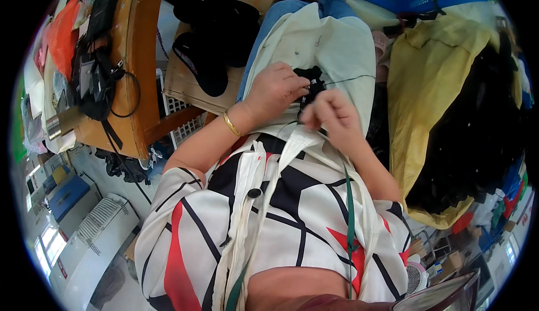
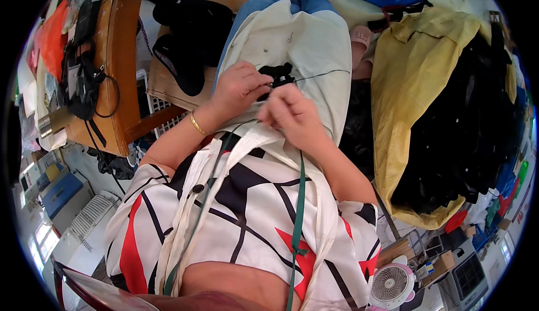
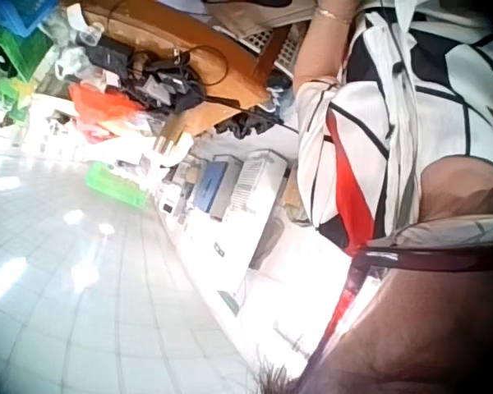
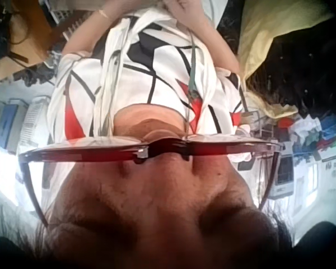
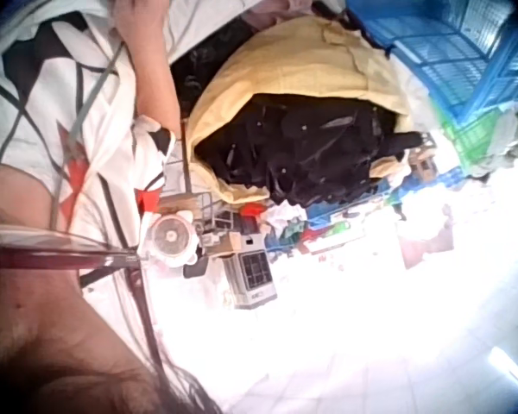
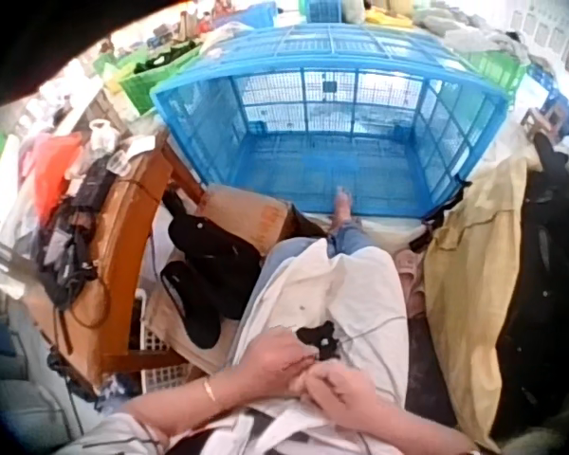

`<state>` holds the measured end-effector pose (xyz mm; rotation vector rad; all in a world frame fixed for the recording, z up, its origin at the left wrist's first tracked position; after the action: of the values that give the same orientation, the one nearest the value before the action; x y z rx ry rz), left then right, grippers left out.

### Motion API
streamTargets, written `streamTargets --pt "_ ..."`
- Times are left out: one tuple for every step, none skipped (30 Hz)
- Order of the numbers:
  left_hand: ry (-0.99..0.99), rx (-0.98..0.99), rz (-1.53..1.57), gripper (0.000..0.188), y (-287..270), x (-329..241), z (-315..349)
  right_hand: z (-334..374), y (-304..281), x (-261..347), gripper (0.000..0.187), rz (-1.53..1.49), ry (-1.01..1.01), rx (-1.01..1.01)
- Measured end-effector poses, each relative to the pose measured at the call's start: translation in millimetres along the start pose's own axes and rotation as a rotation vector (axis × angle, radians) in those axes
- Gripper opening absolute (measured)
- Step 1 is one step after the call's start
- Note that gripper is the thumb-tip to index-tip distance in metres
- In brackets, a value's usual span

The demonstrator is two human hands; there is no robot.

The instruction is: The person sits on the floor and sews a black slipper using a needle and thread. They repeatedly pull the thread through the slipper's sole and upper, adjusting the slipper's position on their lap as they work.

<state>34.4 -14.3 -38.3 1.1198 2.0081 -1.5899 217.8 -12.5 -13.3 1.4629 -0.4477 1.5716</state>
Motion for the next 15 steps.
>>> streamTargets --pt "0.026 -0.006 -0.061 0.019 -3 2 -1 6 -11 6 0.009 -0.075 -0.053 0.012" --pt "0.054 -0.012 -0.121 0.02 -6 4 -1 17 -21 15 0.007 -0.127 -0.069 -0.067" --pt "0.067 -0.016 -0.173 0.022 -5 10 3 28 -30 25 0.005 -0.177 -0.088 -0.136" --pt "0.068 -0.03 -0.193 0.022 -7 13 5 44 -42 37 0.005 -0.3 -0.158 -0.174" --pt "0.067 -0.041 -0.212 0.022 -8 15 8 62 -57 52 0.007 -0.446 -0.201 -0.359" --pt "0.066 -0.053 -0.234 0.021 -9 16 12 80 -72 65 0.01 -0.575 -0.268 -0.54" --pt "0.062 -0.057 -0.25 0.021 -10 17 14 89 -82 88 0.012 -0.663 -0.417 -0.522" --pt "0.077 -0.055 -0.25 0.021 -8 18 12 99 -88 119 0.015 -0.72 -0.594 -0.384" --pt "0.078 -0.061 -0.265 0.021 -9 17 11 110 -98 140 0.018 -0.773 -0.701 -0.27" --pt "0.087 -0.073 -0.261 0.02 -11 16 11 125 -114 156 0.021 -0.798 -0.787 -0.244" --pt "0.091 -0.087 -0.26 0.02 -15 13 12 147 -139 166 0.017 -0.95 -0.808 -0.248" --pt "0.102 -0.098 -0.252 0.019 -17 12 12 174 -169 173 0.019 -0.829 -0.906 -0.415" --pt "0.114 -0.107 -0.255 0.018 -19 11 11 201 -199 178 0.023 -0.761 -1.004 -0.592" --pt "0.123 -0.116 -0.261 0.017 -20 13 11 228 -231 181 0.029 -0.684 -1.078 -0.781" --pt "0.13 -0.124 -0.269 0.017 -21 15 11 249 -252 182 0.033 -0.582 -1.166 -1.013"
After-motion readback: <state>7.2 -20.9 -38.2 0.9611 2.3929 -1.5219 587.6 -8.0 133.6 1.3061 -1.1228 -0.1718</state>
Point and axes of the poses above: each hand's wrist, its own z-axis away from the middle knuckle, its own y-axis out of the palm, x = y × z, the point moved 2 cm from there along -z, towards the middle knuckle, and after that the axes turned 4 degrees about -y, right-handed, at the moved point
